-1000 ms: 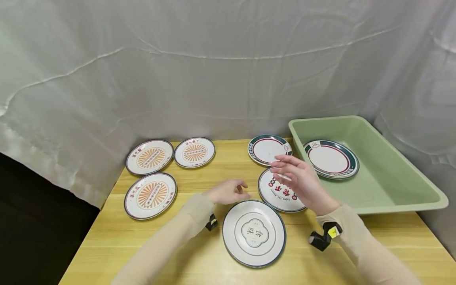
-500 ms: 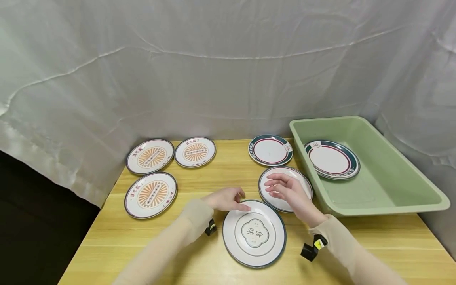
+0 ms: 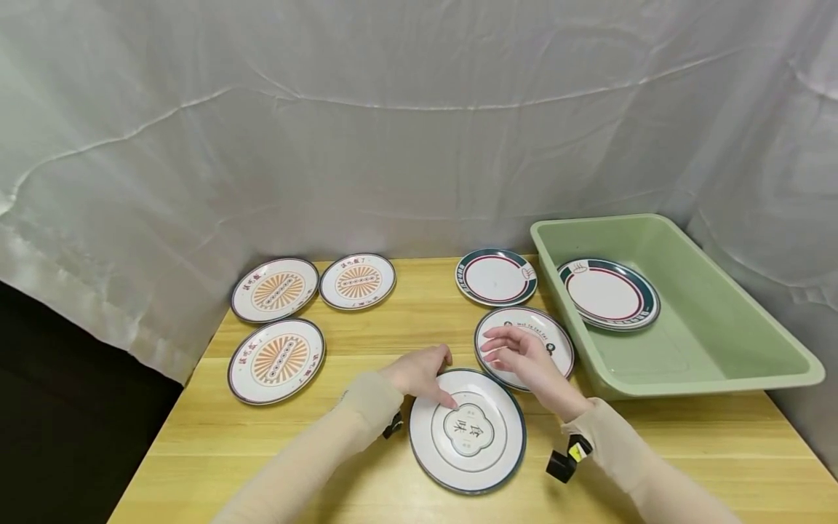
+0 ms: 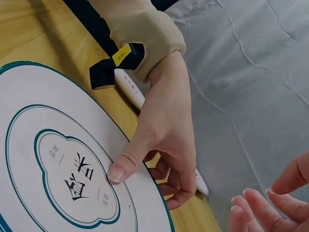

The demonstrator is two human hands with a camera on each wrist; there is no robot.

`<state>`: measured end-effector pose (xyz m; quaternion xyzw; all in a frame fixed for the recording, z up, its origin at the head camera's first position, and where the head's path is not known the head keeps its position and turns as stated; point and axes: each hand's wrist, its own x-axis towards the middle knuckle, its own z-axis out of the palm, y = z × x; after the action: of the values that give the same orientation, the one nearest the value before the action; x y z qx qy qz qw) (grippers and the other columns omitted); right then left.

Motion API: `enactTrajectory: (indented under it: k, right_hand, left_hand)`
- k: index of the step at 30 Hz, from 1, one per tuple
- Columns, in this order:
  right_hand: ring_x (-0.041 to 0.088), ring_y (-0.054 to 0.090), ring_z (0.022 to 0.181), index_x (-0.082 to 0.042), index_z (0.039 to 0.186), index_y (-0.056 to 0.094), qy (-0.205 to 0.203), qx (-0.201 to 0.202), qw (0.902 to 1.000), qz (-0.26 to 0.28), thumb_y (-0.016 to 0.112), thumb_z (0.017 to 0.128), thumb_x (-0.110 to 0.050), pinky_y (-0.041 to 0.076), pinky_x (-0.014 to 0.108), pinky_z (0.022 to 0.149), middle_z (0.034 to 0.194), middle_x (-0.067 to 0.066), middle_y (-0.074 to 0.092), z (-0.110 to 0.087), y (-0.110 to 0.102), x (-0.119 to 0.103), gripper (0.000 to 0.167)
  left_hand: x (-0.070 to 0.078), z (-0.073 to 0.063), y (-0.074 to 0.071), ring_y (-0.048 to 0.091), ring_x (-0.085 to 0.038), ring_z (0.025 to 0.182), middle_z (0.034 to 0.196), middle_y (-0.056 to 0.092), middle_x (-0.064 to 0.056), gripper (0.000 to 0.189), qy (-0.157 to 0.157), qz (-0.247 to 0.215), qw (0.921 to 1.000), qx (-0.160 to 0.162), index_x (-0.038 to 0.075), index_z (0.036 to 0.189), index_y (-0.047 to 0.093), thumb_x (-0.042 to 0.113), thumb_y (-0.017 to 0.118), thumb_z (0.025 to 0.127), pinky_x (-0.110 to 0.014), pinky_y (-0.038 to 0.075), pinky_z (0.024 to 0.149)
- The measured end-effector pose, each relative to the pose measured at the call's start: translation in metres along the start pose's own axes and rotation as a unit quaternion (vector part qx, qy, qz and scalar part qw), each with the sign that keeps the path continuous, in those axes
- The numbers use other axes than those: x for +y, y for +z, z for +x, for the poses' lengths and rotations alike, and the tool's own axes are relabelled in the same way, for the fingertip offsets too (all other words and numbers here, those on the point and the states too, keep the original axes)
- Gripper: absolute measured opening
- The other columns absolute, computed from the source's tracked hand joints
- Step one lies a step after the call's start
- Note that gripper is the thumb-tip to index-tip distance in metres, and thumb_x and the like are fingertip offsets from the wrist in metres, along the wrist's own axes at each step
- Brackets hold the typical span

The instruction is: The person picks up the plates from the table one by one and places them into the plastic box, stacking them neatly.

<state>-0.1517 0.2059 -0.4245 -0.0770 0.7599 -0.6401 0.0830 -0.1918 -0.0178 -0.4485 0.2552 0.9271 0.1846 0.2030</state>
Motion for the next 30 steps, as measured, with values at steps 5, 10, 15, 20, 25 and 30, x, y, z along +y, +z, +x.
enactTrajectory:
  k: [5,10,15,20,25,30]
  right_hand:
    - [0.009,0.067,0.093,0.012,0.132,0.049,0.011,-0.011,0.9998,0.011,0.050,0.094,0.002,0.058,0.021,0.085,0.112,0.022,0.067,0.001,0.002,0.002,0.039]
    - [0.009,0.067,0.093,0.012,0.131,0.048,0.021,-0.012,0.9995,0.020,0.051,0.094,0.001,0.057,0.020,0.085,0.109,0.018,0.068,0.002,0.003,0.005,0.039]
    - [0.009,0.067,0.093,0.012,0.130,0.049,0.024,-0.011,0.9994,0.024,0.052,0.094,0.001,0.058,0.021,0.085,0.106,0.016,0.069,0.003,0.003,0.008,0.038]
    - [0.009,0.067,0.093,0.011,0.131,0.049,0.027,-0.014,0.9992,0.025,0.053,0.094,0.000,0.058,0.021,0.085,0.107,0.017,0.069,0.004,0.002,0.009,0.038]
    - [0.007,0.067,0.092,0.012,0.132,0.048,0.036,-0.017,0.9987,0.033,0.054,0.094,-0.001,0.058,0.021,0.085,0.107,0.014,0.070,0.005,0.003,0.011,0.040]
    - [0.009,0.068,0.093,0.012,0.134,0.046,0.049,-0.024,0.9972,0.051,0.053,0.095,-0.003,0.058,0.022,0.087,0.104,0.002,0.071,0.007,0.005,0.013,0.043]
  left_hand:
    - [-0.004,0.001,0.000,0.056,-0.013,0.089,0.102,0.061,0.001,0.074,-0.005,-0.007,0.9999,0.008,0.012,0.125,0.054,0.046,0.091,0.071,-0.027,0.052,0.083]
    - [-0.009,0.003,0.000,0.056,-0.013,0.090,0.105,0.064,0.000,0.075,-0.016,-0.006,0.9998,0.012,0.014,0.125,0.053,0.048,0.091,0.070,-0.028,0.053,0.084]
    - [-0.014,0.005,0.000,0.058,-0.014,0.095,0.112,0.066,-0.003,0.075,-0.027,-0.007,0.9995,0.014,0.015,0.126,0.054,0.050,0.090,0.070,-0.031,0.054,0.090]
    - [-0.020,0.003,-0.003,0.061,-0.018,0.102,0.119,0.067,-0.007,0.071,-0.037,-0.024,0.9989,0.014,0.015,0.126,0.054,0.046,0.089,0.073,-0.035,0.054,0.095]
    - [-0.031,0.003,-0.006,0.062,-0.022,0.111,0.126,0.065,-0.008,0.066,-0.039,-0.045,0.9980,0.024,0.015,0.124,0.056,0.043,0.089,0.074,-0.039,0.053,0.101]
    - [-0.042,0.002,-0.010,0.061,-0.026,0.120,0.132,0.063,-0.011,0.062,-0.047,-0.070,0.9958,0.034,0.012,0.124,0.057,0.039,0.087,0.078,-0.042,0.051,0.107]
